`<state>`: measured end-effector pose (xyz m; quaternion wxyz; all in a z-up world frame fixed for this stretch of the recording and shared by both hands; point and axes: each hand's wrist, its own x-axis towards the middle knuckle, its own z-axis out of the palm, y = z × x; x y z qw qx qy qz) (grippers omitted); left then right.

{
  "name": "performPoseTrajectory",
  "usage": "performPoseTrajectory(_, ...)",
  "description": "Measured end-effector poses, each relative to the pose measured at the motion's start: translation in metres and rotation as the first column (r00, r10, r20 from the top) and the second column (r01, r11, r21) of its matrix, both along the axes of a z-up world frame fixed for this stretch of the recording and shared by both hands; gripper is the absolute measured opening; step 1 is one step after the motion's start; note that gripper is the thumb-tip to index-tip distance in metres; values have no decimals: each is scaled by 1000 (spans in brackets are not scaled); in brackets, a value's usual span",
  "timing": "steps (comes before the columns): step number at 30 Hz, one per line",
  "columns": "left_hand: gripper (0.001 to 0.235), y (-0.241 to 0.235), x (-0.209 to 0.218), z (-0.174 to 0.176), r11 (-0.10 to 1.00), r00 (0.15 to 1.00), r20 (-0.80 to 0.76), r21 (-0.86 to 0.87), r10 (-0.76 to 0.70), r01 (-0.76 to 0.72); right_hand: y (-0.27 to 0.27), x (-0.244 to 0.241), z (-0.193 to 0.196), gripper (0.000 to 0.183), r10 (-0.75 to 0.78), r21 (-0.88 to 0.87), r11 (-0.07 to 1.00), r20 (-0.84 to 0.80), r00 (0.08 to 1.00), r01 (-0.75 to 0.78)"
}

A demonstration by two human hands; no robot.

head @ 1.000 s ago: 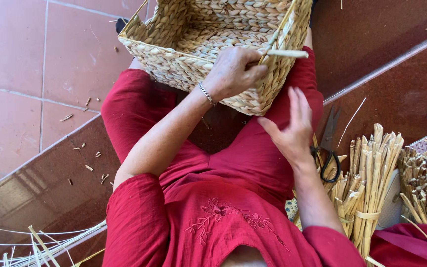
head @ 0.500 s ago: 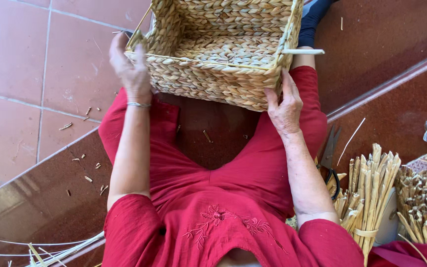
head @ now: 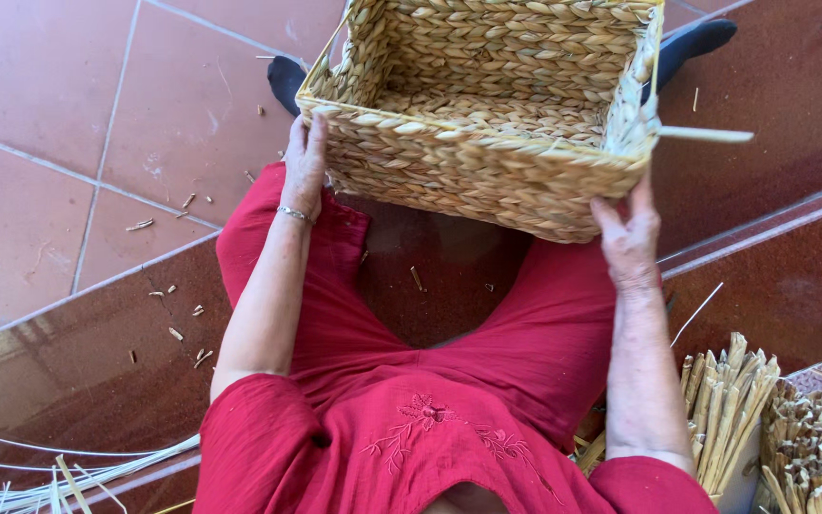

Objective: The person weaves a rectangular basket using dried palm leaves, interlacing strands by hand and trimming excess material with scissors. The person repeatedly adjusts the basket's position and trims protruding ends to finish the edges.

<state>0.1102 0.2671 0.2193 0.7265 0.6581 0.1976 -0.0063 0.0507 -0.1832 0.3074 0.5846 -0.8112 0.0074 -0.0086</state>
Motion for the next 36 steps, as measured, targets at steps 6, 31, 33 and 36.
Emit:
performPoseTrajectory(6,65,-6,-63,89,794,964,218,607,-153,-11,-13,2,18,67,-62,41,997,-112,992,67)
performPoseTrajectory(31,50,-125,-108,172,373,693,414,901,-590,-221,18,-19,45,46,0,-455,826,589,808,332)
performPoseTrajectory(33,47,-170,-84,171,494,530,459,865,-713,-84,20,-12,45,46,19,-476,817,587,809,326)
performPoseTrajectory(36,52,-243,-50,157,376,469,381,920,-797,-108,16,-15,36,47,20,-472,821,585,811,320)
